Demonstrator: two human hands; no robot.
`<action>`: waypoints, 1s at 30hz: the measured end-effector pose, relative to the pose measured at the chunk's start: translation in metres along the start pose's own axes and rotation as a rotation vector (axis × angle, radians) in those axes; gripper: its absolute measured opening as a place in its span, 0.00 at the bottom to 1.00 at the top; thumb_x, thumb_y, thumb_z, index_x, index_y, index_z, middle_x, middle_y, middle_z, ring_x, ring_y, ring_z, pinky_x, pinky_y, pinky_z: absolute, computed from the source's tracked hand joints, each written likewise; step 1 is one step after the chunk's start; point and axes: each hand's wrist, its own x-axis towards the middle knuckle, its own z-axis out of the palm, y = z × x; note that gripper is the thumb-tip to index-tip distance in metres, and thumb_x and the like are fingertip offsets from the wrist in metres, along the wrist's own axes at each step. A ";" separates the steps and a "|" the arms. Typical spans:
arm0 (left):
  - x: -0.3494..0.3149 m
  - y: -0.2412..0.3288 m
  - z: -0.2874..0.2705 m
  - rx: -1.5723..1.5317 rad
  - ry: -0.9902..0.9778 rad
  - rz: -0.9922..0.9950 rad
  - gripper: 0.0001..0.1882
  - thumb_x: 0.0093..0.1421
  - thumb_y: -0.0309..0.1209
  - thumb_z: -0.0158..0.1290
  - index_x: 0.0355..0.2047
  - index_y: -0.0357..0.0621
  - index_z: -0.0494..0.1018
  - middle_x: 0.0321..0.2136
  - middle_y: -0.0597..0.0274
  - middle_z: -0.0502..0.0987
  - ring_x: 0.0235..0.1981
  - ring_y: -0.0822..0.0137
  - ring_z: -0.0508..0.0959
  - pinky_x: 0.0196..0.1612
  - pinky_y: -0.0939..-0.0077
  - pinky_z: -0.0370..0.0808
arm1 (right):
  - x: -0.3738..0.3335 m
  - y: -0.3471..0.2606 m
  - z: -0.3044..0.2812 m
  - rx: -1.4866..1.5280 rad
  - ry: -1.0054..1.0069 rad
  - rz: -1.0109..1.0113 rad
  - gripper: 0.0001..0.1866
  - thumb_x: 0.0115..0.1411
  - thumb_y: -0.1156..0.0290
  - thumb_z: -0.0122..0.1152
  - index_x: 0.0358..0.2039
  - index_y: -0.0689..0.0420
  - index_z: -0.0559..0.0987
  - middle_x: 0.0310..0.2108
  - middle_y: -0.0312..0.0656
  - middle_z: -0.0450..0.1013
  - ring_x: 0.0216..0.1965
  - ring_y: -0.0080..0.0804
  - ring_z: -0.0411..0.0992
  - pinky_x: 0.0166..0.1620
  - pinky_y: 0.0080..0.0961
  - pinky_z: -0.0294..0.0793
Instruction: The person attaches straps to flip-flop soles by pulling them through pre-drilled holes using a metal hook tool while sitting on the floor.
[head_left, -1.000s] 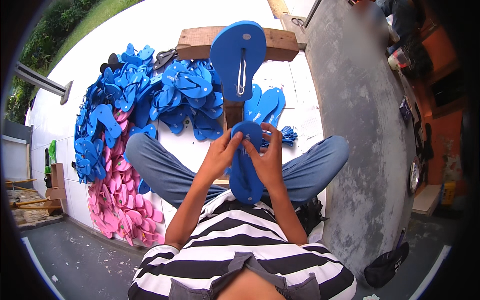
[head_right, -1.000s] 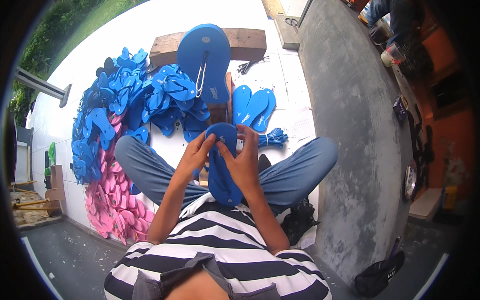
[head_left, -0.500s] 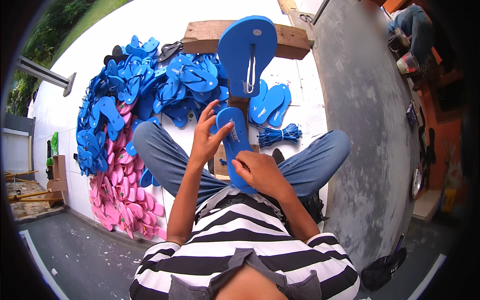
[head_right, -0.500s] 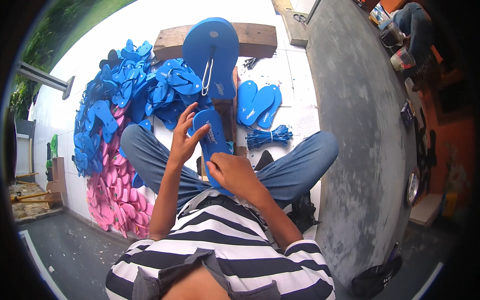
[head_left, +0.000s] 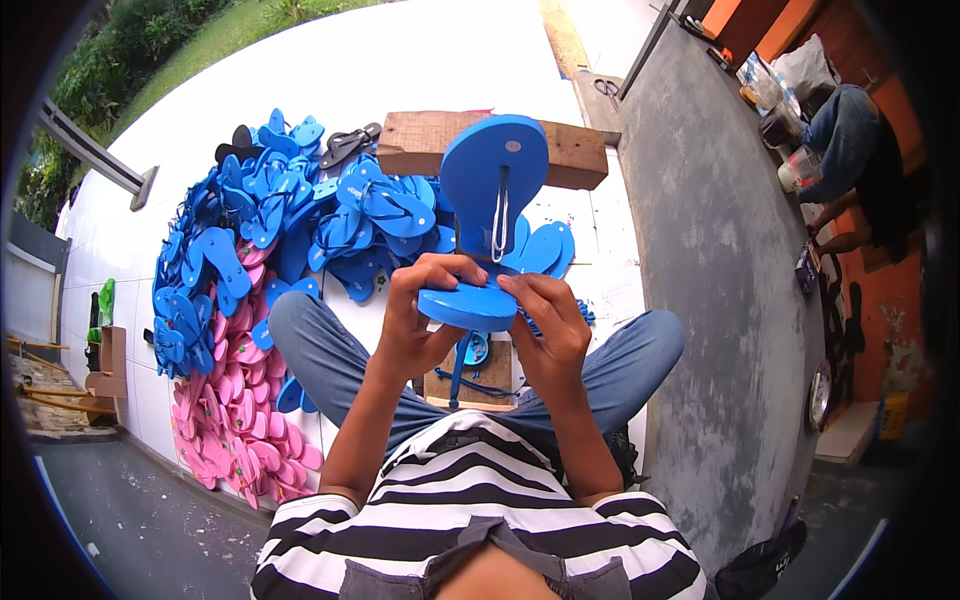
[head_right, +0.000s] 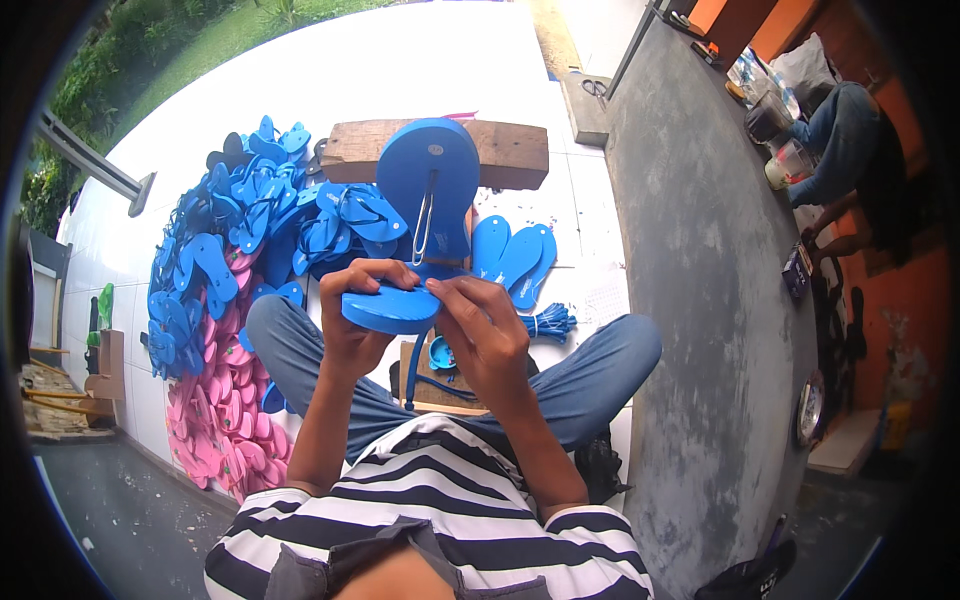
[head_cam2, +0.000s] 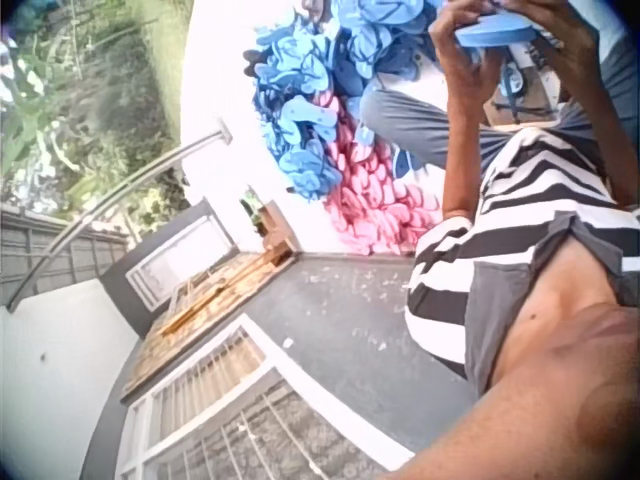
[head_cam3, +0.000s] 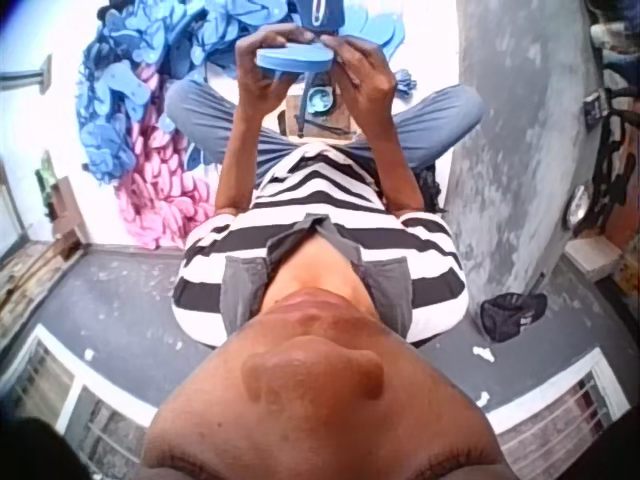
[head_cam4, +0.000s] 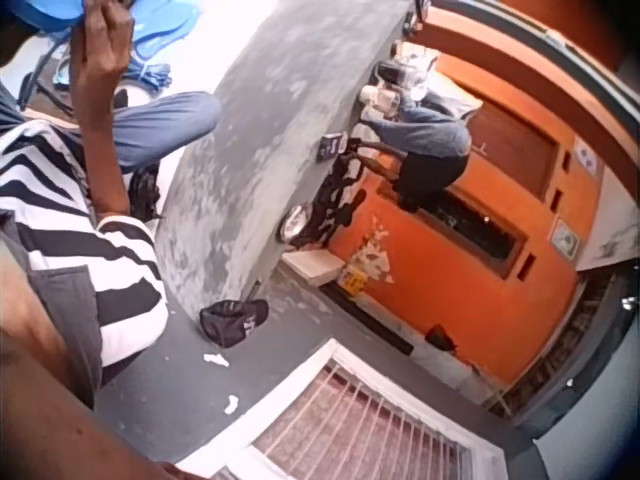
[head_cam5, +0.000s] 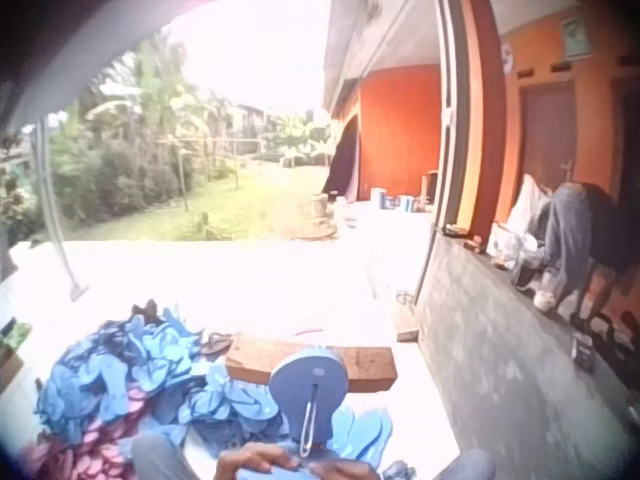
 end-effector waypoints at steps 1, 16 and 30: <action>0.004 0.000 0.001 0.020 0.003 0.054 0.28 0.51 0.16 0.60 0.46 0.47 0.58 0.44 0.47 0.72 0.46 0.55 0.76 0.50 0.60 0.75 | 0.002 -0.001 -0.001 0.021 0.009 0.004 0.22 0.48 0.84 0.68 0.46 0.58 0.80 0.41 0.44 0.75 0.42 0.38 0.76 0.40 0.31 0.78; 0.036 0.016 0.012 -0.042 0.188 -0.001 0.27 0.56 0.18 0.60 0.50 0.44 0.56 0.42 0.47 0.70 0.43 0.61 0.77 0.46 0.70 0.76 | 0.019 -0.010 0.003 0.239 0.186 0.122 0.13 0.50 0.82 0.70 0.36 0.59 0.78 0.38 0.46 0.78 0.40 0.37 0.79 0.43 0.29 0.80; 0.037 0.002 0.004 0.117 0.049 0.194 0.27 0.54 0.19 0.61 0.46 0.46 0.56 0.40 0.47 0.69 0.39 0.60 0.76 0.43 0.67 0.76 | 0.012 -0.003 0.016 0.271 0.253 0.178 0.12 0.51 0.83 0.69 0.35 0.60 0.77 0.40 0.46 0.78 0.42 0.37 0.78 0.46 0.28 0.77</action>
